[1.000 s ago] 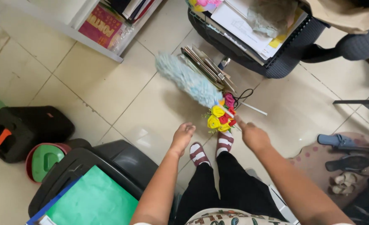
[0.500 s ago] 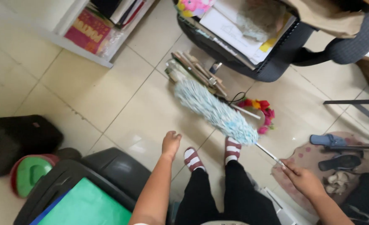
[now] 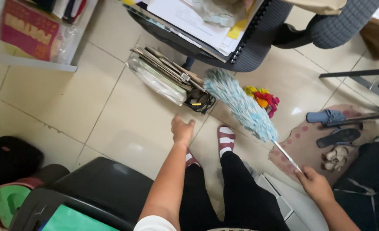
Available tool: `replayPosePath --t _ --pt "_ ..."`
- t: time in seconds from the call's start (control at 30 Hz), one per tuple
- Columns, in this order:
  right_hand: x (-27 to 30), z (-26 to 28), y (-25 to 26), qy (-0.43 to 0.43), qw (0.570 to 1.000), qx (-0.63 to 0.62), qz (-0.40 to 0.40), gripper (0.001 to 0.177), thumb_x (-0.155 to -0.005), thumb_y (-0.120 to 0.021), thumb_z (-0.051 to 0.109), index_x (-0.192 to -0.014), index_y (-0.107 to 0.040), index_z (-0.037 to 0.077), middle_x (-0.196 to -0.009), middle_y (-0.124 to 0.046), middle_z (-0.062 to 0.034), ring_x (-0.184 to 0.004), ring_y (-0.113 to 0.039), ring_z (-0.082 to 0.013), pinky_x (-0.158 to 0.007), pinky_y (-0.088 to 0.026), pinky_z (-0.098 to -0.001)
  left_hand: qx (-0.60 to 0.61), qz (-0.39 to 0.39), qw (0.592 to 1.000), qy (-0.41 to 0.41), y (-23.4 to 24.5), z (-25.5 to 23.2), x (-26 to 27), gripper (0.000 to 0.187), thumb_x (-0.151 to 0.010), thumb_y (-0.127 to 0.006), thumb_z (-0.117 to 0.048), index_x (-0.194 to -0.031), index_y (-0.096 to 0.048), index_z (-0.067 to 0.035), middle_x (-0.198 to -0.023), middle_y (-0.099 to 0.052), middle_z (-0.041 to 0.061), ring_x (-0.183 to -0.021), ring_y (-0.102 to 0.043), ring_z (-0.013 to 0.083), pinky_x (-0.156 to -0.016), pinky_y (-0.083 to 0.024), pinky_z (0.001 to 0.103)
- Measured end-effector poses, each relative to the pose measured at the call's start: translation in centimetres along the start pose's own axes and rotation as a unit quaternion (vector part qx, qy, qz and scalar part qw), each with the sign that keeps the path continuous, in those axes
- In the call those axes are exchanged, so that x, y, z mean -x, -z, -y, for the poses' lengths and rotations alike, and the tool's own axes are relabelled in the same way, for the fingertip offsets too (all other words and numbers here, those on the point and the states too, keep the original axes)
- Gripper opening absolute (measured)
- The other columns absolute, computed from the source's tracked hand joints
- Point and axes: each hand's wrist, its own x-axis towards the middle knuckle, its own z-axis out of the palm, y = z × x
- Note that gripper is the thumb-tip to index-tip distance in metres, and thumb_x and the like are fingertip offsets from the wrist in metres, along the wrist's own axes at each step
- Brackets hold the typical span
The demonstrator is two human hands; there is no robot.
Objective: The person organizes files and folders on a chair, then wipes a white cabinet surface with a pink cloth. They move a bouquet of artificial flowers and a party hat to the floor, then use a duster to clean the floor and a file holder.
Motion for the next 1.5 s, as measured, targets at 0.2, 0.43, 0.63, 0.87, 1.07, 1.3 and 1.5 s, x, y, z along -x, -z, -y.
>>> replayPosePath --t 0.2,0.43,0.63,0.87,1.07,1.3,1.5 --pt "-9.1 1.3 -2.8 0.067 0.989 -0.101 0.09 0.034 -0.097 -0.066 0.036 -0.094 -0.073 0.003 -0.067 -0.062 -0.0094 -0.061 -0.059 -0.0214 -0.057 -0.049 -0.0371 0.09 -0.085 0.992 -0.006 -0.6 0.9 -5.4 0.109 -0.077 -0.084 -0.043 -0.157 -0.024 0.002 -0.156 -0.037 0.027 -0.144 -0.038 0.0415 -0.119 -0.031 0.046" --pt "-17.9 -8.0 -2.2 -0.035 0.968 -0.218 0.119 0.029 -0.094 -0.065 0.029 -0.098 -0.075 0.003 -0.066 -0.056 -0.0057 -0.054 -0.049 -0.0182 -0.047 -0.034 -0.0315 0.229 -0.097 0.968 -0.043 -1.2 0.8 -11.9 0.125 -0.071 -0.091 -0.038 -0.158 -0.01 0.003 -0.158 -0.03 0.026 -0.144 -0.036 0.0362 -0.119 -0.032 0.04" --pt "-23.9 -5.9 -1.8 -0.051 0.995 -0.062 0.052 0.045 -0.097 -0.069 0.043 -0.102 -0.074 -0.002 -0.073 -0.064 -0.0163 -0.066 -0.057 -0.0268 -0.061 -0.046 -0.0423 0.425 -0.071 0.89 -0.15 -4.8 2.3 -15.8 0.094 -0.077 -0.088 -0.024 -0.147 -0.032 0.005 -0.142 -0.053 0.02 -0.125 -0.056 0.0267 -0.107 -0.045 0.036" --pt "-38.6 15.8 -9.5 0.27 0.959 0.082 0.039 0.051 -0.093 -0.06 0.053 -0.116 -0.076 0.011 -0.1 -0.077 -0.0144 -0.091 -0.072 -0.0302 -0.085 -0.056 -0.0398 0.312 -0.15 0.918 -0.196 -2.1 5.3 -17.7 0.041 -0.095 -0.069 -0.03 -0.122 -0.065 0.001 -0.11 -0.076 0.01 -0.1 -0.072 0.0196 -0.092 -0.055 0.032" --pt "-51.8 22.9 -28.8 0.71 0.681 0.155 -0.09 0.031 -0.101 -0.053 0.028 -0.119 -0.07 0.011 -0.112 -0.073 -0.0159 -0.101 -0.069 -0.0321 -0.093 -0.056 -0.0406 0.283 -0.12 0.932 -0.192 5.9 9.8 -24.5 0.038 -0.093 -0.074 -0.027 -0.119 -0.068 0.0 -0.101 -0.076 0.009 -0.089 -0.07 0.0204 -0.08 -0.056 0.035" --pt "-24.5 33.3 -32.6 0.204 0.899 -0.121 0.369 0.039 -0.103 -0.052 0.043 -0.09 -0.054 0.007 -0.055 -0.052 -0.0054 -0.037 -0.05 -0.0181 -0.034 -0.044 -0.036 0.064 -0.199 0.944 -0.254 19.1 10.3 -28.4 0.039 -0.092 -0.077 -0.02 -0.128 -0.072 -0.008 -0.108 -0.076 0.012 -0.096 -0.069 0.0234 -0.087 -0.054 0.04" --pt "-21.2 31.2 -30.6 0.116 0.884 -0.193 0.41 0.033 -0.102 -0.055 0.043 -0.09 -0.051 0.012 -0.053 -0.046 -0.0006 -0.033 -0.039 -0.0137 -0.03 -0.032 -0.0313 -0.037 -0.526 0.839 -0.133 19.0 10.7 -27.8 0.056 -0.089 -0.07 -0.014 -0.144 -0.056 -0.014 -0.144 -0.057 0.017 -0.13 -0.052 0.0398 -0.102 -0.04 0.054"
